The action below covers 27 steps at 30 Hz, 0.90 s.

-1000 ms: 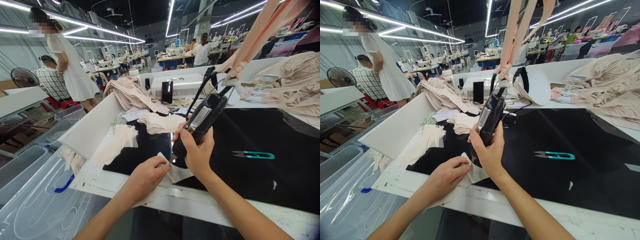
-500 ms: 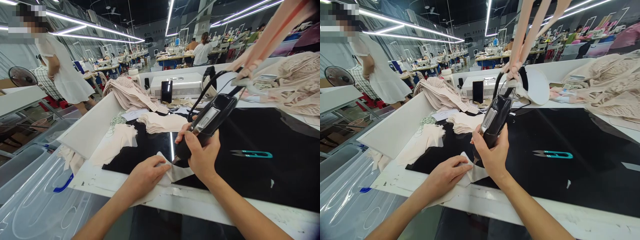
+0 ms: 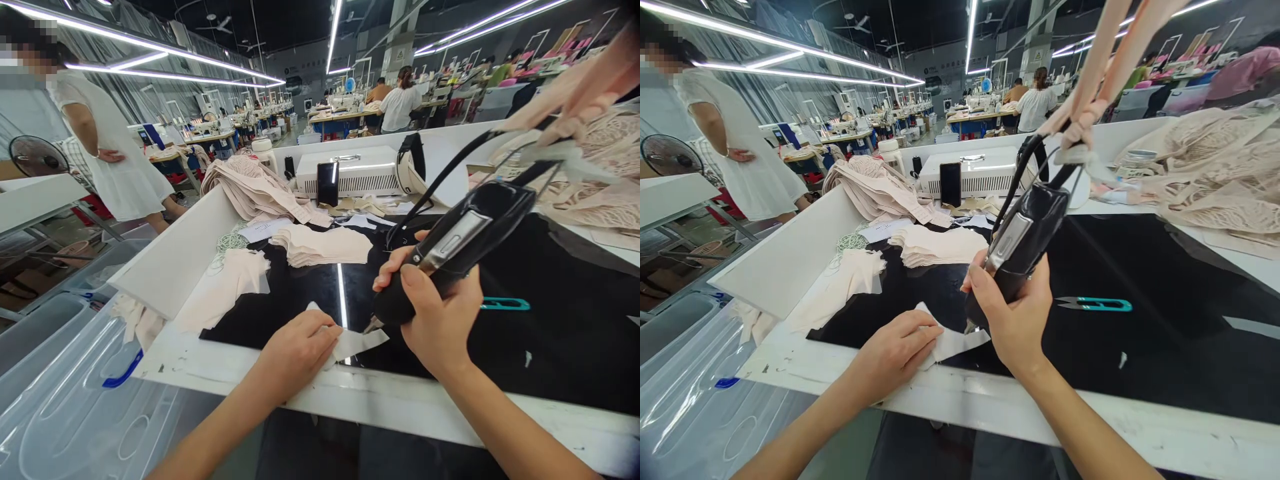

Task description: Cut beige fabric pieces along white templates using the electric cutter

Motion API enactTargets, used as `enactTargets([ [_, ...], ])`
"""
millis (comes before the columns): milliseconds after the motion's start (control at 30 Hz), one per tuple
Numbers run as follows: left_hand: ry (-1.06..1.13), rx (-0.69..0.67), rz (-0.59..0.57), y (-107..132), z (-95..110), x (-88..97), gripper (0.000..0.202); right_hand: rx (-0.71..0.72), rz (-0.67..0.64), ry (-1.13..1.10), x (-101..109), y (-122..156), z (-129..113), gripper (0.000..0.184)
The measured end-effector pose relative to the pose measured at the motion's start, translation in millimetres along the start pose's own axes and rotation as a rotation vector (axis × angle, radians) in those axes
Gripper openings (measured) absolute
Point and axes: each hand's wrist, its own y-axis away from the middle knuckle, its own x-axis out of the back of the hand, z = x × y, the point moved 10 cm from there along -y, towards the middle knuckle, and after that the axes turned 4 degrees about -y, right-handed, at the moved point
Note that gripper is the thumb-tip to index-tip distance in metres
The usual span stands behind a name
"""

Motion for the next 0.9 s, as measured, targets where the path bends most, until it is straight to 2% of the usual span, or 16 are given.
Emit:
enactTargets([
  [100, 0.012, 0.019, -0.018, -5.9, 9.3, -8.6, 0.033, 0.018, -0.001, 0.051, 6.7, 3.0, -3.0, 0.04],
  [233, 0.009, 0.043, -0.013, -4.7, 12.8, -17.1, 0.029, 0.026, 0.015, 0.055, 10.2, 5.2, -3.1, 0.044],
  [367, 0.023, 0.049, -0.011, 1.4, 11.5, -18.0, 0.024, 0.026, 0.025, 0.042, 10.4, 6.9, -3.0, 0.047],
  [533, 0.017, 0.038, 0.0, 3.4, 13.5, -14.5, 0.027, 0.024, 0.026, 0.027, 11.0, 7.6, -3.1, 0.046],
  [900, 0.008, 0.032, 0.013, 4.6, 14.3, -14.6, 0.026, -0.013, 0.012, -0.041, -7.4, 6.5, 8.1, 0.043],
])
